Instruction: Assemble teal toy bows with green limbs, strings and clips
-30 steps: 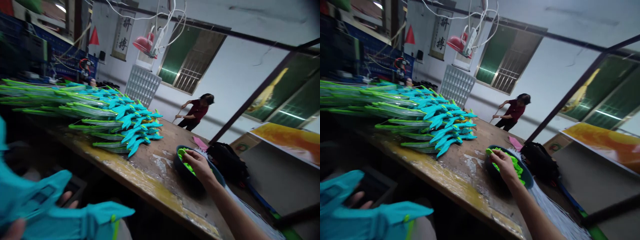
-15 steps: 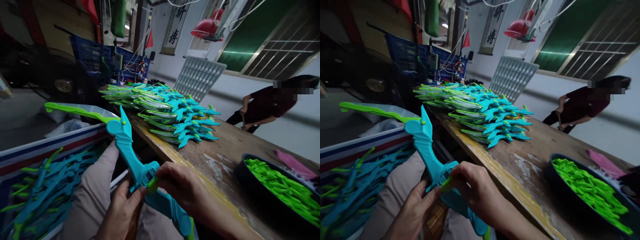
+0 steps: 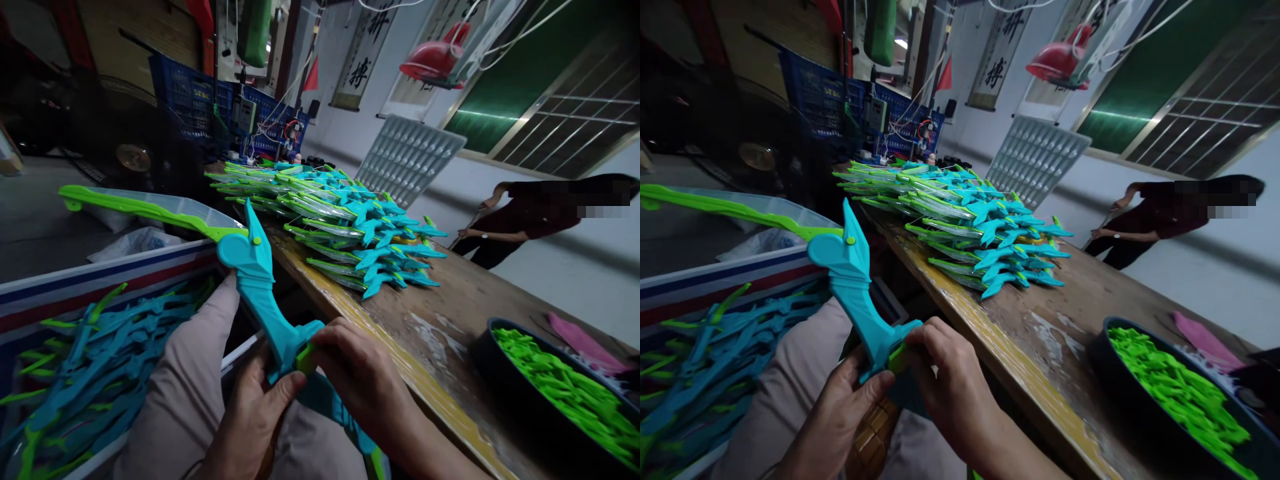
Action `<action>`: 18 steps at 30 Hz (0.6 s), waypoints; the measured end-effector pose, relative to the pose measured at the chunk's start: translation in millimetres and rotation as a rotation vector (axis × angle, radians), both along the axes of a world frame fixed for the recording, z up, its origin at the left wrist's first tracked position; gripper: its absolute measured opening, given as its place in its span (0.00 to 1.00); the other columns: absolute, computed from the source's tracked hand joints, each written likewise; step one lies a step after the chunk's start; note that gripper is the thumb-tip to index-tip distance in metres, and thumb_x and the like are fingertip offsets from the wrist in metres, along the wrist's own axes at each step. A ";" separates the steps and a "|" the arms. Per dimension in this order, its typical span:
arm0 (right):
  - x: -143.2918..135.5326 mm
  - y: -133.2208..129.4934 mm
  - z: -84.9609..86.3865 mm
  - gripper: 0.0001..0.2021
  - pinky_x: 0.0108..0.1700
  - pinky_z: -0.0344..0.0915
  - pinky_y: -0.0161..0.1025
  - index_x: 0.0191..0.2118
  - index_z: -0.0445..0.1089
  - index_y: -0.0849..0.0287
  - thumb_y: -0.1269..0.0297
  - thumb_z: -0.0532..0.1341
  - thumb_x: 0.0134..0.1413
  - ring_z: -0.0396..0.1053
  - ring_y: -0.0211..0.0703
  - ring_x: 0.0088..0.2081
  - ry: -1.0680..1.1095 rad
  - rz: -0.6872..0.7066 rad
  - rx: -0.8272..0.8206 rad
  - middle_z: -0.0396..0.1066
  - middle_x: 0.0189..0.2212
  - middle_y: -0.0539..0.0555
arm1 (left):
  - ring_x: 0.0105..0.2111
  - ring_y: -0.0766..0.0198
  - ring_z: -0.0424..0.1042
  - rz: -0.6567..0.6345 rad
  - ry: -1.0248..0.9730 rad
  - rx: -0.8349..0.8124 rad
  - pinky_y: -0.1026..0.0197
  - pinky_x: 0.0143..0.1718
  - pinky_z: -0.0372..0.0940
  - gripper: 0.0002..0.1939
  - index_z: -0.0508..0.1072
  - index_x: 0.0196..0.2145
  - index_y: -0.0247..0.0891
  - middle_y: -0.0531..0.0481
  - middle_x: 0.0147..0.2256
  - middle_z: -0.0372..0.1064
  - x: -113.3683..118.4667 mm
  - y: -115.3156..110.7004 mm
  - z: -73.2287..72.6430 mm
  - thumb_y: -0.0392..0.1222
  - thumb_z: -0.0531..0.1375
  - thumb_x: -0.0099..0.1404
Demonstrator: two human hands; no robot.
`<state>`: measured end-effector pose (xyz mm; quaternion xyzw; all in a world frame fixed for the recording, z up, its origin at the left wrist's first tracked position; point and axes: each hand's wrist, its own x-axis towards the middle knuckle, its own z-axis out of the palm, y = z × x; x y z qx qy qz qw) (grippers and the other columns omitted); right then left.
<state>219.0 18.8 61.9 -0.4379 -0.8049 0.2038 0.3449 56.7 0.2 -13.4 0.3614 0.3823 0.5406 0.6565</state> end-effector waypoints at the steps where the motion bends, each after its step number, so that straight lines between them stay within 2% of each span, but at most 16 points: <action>1: -1.0 -0.9 -0.8 0.05 0.32 0.59 0.32 0.38 0.69 0.57 0.71 0.58 0.68 0.64 0.35 0.29 0.004 -0.008 0.009 0.65 0.30 0.48 | 0.58 0.48 0.69 0.010 0.008 0.001 0.53 0.60 0.64 0.31 0.70 0.59 0.41 0.45 0.57 0.73 0.1 1.1 -0.1 0.49 0.70 0.60; 8: -3.4 1.8 -4.1 0.05 0.31 0.58 0.33 0.39 0.70 0.56 0.70 0.58 0.68 0.64 0.35 0.29 0.019 0.021 0.011 0.65 0.30 0.48 | 0.54 0.47 0.72 0.066 0.072 -0.017 0.54 0.56 0.66 0.27 0.74 0.53 0.39 0.45 0.53 0.76 -0.4 4.5 -0.8 0.51 0.70 0.59; 13: -8.1 3.5 -5.5 0.05 0.32 0.60 0.31 0.40 0.71 0.55 0.70 0.59 0.68 0.66 0.34 0.30 0.017 0.022 0.028 0.66 0.31 0.48 | 0.54 0.48 0.72 0.044 0.104 -0.020 0.54 0.56 0.66 0.26 0.74 0.53 0.41 0.46 0.53 0.75 -0.8 3.9 -5.4 0.52 0.69 0.60; 16: -8.6 0.6 -8.2 0.05 0.35 0.62 0.32 0.41 0.69 0.55 0.72 0.59 0.67 0.67 0.36 0.34 0.000 0.000 0.049 0.67 0.36 0.50 | 0.53 0.48 0.73 0.056 0.100 -0.013 0.54 0.55 0.66 0.25 0.75 0.52 0.40 0.46 0.53 0.76 0.2 4.2 -7.6 0.53 0.69 0.60; 18: -5.9 -0.8 -10.3 0.04 0.41 0.65 0.34 0.42 0.68 0.55 0.71 0.59 0.66 0.68 0.39 0.41 -0.007 -0.033 0.047 0.66 0.44 0.53 | 0.54 0.50 0.72 0.065 0.106 0.002 0.55 0.57 0.65 0.24 0.73 0.54 0.42 0.47 0.55 0.75 1.1 3.8 -8.4 0.52 0.68 0.62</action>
